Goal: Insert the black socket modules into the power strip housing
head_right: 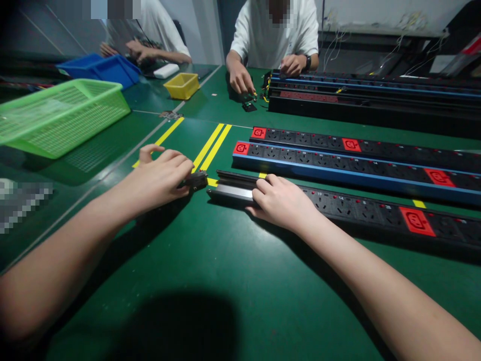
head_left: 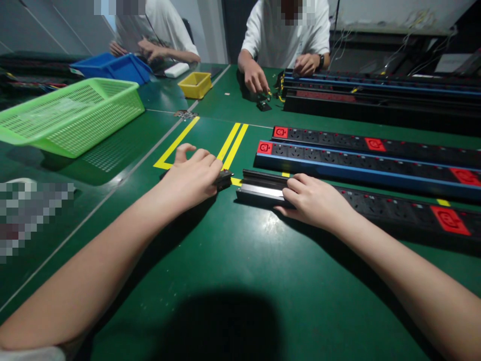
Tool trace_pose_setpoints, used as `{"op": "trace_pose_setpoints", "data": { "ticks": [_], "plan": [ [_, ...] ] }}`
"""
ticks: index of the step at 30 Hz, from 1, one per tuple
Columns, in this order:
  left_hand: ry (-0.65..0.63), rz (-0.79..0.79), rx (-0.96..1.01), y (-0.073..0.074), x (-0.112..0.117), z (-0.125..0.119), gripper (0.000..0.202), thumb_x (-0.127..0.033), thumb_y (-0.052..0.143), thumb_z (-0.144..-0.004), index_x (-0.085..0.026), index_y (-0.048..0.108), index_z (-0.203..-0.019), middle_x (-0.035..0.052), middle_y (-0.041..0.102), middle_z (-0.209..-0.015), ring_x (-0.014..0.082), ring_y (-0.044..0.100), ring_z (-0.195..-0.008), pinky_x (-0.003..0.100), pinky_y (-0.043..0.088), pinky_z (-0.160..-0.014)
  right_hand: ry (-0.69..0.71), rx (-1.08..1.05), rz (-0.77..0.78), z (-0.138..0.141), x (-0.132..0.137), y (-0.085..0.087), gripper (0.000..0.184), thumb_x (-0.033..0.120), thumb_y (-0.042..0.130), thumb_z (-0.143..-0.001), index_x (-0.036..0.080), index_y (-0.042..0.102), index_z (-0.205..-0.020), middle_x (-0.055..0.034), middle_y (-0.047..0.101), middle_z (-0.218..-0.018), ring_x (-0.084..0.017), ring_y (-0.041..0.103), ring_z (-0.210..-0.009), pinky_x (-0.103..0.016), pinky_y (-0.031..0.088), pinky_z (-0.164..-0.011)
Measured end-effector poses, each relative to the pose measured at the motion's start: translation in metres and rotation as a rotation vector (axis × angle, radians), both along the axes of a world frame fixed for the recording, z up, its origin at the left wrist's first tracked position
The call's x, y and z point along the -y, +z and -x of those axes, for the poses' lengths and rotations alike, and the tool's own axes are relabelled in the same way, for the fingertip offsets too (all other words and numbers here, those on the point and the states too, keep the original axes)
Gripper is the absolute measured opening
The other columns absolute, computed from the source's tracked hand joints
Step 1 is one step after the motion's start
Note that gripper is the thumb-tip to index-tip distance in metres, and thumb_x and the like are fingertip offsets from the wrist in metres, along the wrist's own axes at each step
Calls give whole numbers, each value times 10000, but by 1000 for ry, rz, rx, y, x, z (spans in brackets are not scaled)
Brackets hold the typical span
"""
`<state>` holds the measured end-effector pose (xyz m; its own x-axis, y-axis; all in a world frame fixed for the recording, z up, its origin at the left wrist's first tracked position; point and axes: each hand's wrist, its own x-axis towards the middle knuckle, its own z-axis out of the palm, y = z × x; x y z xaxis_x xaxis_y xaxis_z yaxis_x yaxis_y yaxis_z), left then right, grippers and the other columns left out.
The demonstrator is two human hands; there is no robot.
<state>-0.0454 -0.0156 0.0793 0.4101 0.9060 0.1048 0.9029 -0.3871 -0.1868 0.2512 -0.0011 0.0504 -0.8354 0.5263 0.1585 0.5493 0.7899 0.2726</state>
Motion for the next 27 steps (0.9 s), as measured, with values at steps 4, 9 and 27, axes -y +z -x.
{"op": "trace_pose_setpoints", "data": {
  "ticks": [4, 9, 27],
  "plan": [
    [-17, 116, -36, -3, 1, -9, 229, -288, 571, -832, -167, 595, -1025, 141, 672, -1078, 328, 591, -1076, 555, 357, -1013, -6, 1, 2, 0, 0, -1, 358, 444, 472, -959, 152, 650, -853, -100, 614, -890, -258, 542, -913, -348, 437, -775],
    [36, 306, 86, 0, -2, -8, 285, -477, 551, -863, -203, 558, -945, 99, 679, -972, 276, 644, -885, 388, 465, -806, -11, 3, 4, 0, 0, -2, 359, 445, 464, -963, 153, 646, -861, -100, 612, -901, -257, 546, -920, -348, 440, -783],
    [223, 138, 1323, -46, -1, -38, 513, -442, 665, -798, -192, 537, -1228, 76, 646, -1160, 208, 621, -1048, 375, 495, -977, -17, -2, 27, 1, -1, -3, 362, 437, 451, -963, 148, 655, -887, -103, 622, -898, -262, 541, -921, -360, 421, -772]
  ]
}}
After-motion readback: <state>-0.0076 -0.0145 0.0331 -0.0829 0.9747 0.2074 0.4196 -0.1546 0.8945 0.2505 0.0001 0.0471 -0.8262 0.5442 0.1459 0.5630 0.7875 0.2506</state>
